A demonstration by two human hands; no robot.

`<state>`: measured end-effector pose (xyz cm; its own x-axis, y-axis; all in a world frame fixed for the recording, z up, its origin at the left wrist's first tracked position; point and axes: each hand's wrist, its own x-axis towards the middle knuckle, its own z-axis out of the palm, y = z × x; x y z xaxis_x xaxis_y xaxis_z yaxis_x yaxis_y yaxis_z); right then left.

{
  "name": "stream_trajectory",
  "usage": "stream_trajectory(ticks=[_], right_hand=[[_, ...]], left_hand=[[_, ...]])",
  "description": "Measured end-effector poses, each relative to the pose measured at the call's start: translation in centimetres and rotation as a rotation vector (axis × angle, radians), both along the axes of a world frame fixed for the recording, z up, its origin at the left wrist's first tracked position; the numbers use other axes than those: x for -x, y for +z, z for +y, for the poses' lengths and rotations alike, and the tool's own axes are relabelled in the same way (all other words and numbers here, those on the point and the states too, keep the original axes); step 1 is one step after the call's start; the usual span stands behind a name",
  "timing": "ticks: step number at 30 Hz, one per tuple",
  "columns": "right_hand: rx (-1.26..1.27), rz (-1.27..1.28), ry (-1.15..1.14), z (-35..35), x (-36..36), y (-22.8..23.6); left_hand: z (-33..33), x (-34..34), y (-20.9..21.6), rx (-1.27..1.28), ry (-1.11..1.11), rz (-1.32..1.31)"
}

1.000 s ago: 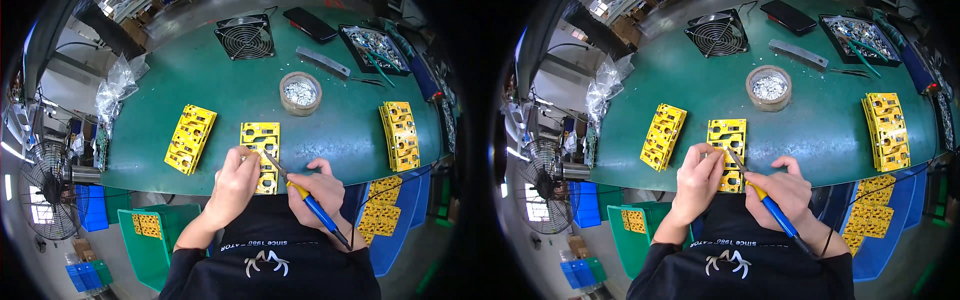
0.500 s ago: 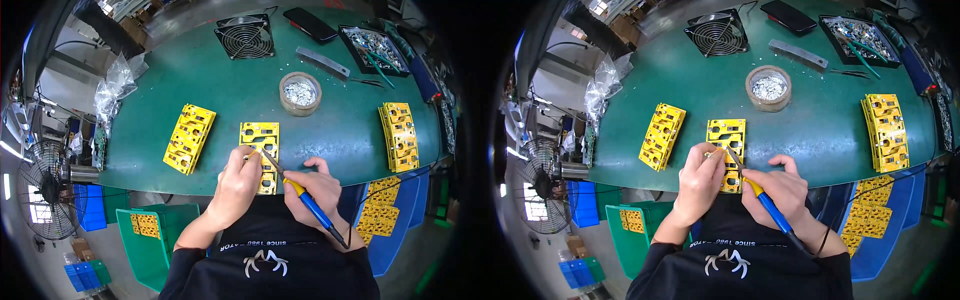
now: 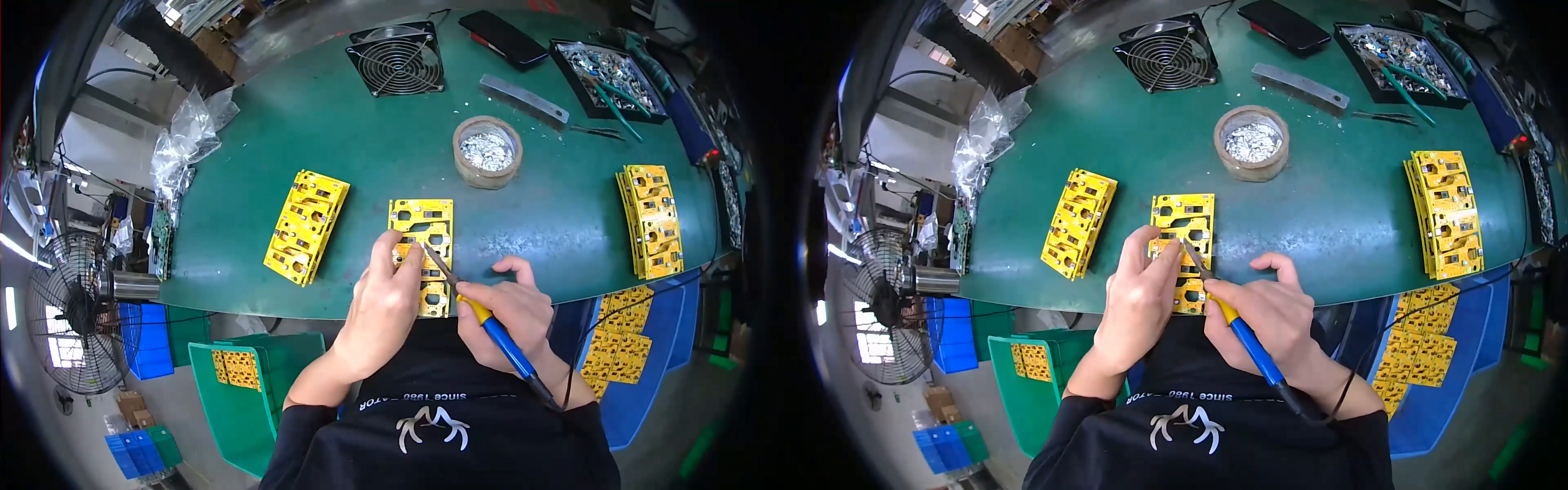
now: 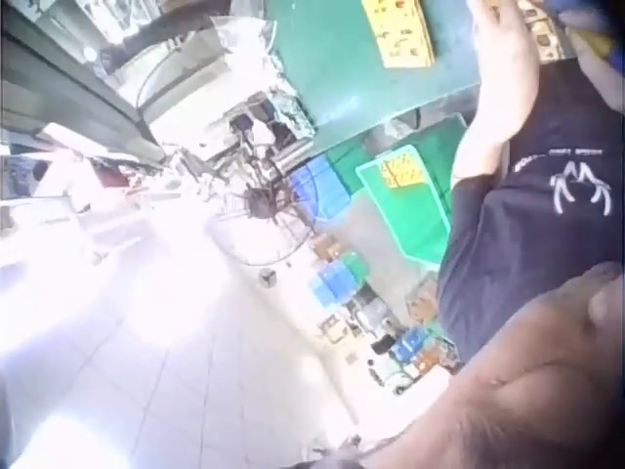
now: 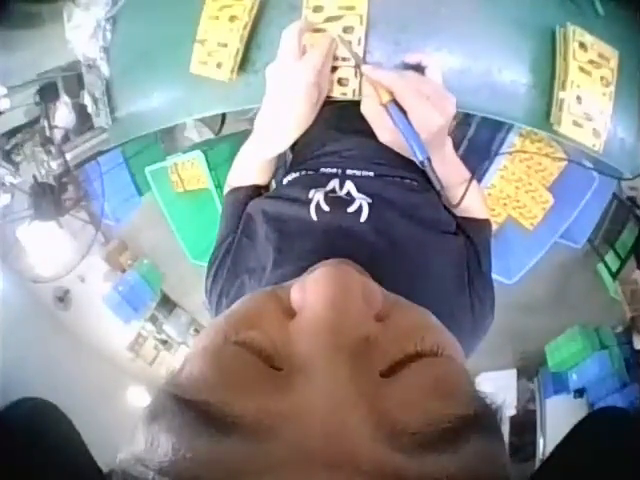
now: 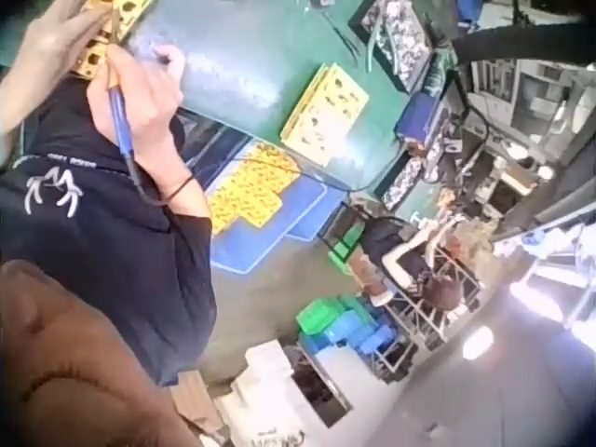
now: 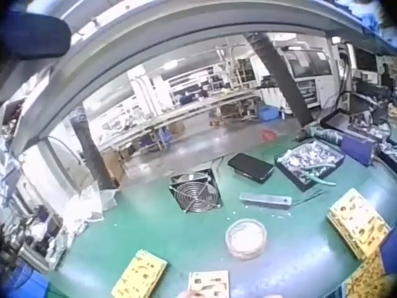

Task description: The person solders electronic components onto yellow printed circuit boards using a soldering iron and solder wire.

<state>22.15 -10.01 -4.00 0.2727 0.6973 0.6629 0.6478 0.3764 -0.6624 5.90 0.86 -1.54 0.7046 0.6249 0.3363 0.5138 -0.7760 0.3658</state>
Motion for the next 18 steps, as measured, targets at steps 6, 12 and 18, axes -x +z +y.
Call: stream_trajectory(ticks=[6, 12, 18], right_hand=[[-0.005, 0.003, -0.002, 0.0, 0.0, 0.1], [-0.015, 0.001, -0.003, -0.1, 0.3, 0.0], [-0.028, -0.023, -0.028, -0.1, -0.1, 0.1]], left_hand=[[-0.2, 0.4, 0.1, 0.04, 0.002, 0.051], [-0.5, 0.8, 0.2, 0.073, -0.002, 0.124], [-0.5, 1.1, 0.3, 0.146, -0.055, 0.198]])
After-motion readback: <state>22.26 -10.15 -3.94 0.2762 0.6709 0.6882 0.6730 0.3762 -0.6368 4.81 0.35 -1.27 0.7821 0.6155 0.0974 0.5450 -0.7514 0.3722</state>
